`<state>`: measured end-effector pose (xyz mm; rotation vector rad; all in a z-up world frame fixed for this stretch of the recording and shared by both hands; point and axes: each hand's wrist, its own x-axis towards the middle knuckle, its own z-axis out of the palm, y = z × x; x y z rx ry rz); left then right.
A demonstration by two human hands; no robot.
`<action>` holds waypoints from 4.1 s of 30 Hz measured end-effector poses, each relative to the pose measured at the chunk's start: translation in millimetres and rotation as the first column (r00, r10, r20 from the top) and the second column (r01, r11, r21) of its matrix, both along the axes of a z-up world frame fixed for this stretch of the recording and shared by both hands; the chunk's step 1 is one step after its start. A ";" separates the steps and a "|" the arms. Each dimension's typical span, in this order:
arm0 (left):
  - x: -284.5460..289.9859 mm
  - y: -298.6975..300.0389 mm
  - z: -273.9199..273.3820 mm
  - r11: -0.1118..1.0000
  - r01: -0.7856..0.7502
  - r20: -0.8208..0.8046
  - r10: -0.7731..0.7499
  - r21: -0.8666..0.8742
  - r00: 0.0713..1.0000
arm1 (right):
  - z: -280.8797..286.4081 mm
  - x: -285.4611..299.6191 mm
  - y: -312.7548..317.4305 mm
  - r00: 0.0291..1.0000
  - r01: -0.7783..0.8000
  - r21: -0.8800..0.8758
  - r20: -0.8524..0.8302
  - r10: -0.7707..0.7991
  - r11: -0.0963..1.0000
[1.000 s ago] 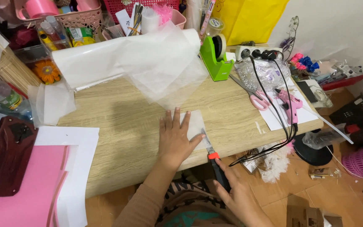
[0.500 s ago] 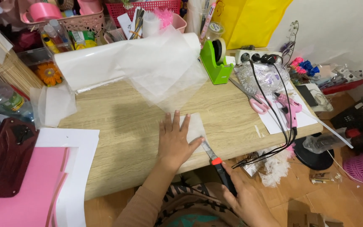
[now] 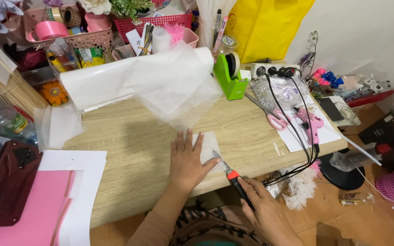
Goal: The person unrolls a sheet of white translucent material on a wooden table and smooths it out. They use a utility knife to cut the material into smaller rectangular pieces, repeating the process multiple times.
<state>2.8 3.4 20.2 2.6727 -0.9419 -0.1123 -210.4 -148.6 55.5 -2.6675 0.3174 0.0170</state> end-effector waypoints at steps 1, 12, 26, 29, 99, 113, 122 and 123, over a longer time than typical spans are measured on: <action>0.1 0.0 -1.1 1.000 0.000 -0.002 0.000 0.001 1.000 | -2.9 -3.9 -4.0 1.000 0.000 0.001 -0.002 0.000 1.000; 2.8 -2.5 -29.1 0.990 0.006 0.231 0.026 -0.138 0.973 | 0.8 3.0 -20.2 0.986 -0.141 -0.054 0.086 0.145 0.989; 2.6 -2.0 -24.2 0.986 -0.001 0.146 0.026 -0.168 0.989 | -15.2 14.4 -48.2 0.962 -0.176 -0.174 0.178 0.207 0.969; 3.3 -3.2 -30.2 0.984 0.001 0.178 0.031 -0.176 0.984 | -20.1 7.1 -58.6 0.972 -0.172 -0.140 0.136 0.191 0.975; 4.8 -8.4 -29.6 0.991 -0.036 0.104 0.050 -0.131 0.993 | -44.8 98.7 -139.4 0.922 -0.025 -0.496 0.324 0.212 0.868; 6.2 -8.1 -46.8 0.943 0.024 0.368 0.106 -0.331 0.924 | -68.8 214.5 -74.5 0.928 -0.271 -0.099 0.236 0.287 0.957; 0.6 -1.4 -17.2 0.885 0.071 0.597 0.249 -0.460 0.762 | -62.1 211.9 -54.2 0.999 -0.040 0.318 0.023 0.035 0.947; -2.9 -0.7 -12.7 0.858 0.076 0.534 0.245 -0.508 0.809 | -69.9 212.3 -58.3 0.998 -0.050 0.409 0.065 0.026 0.911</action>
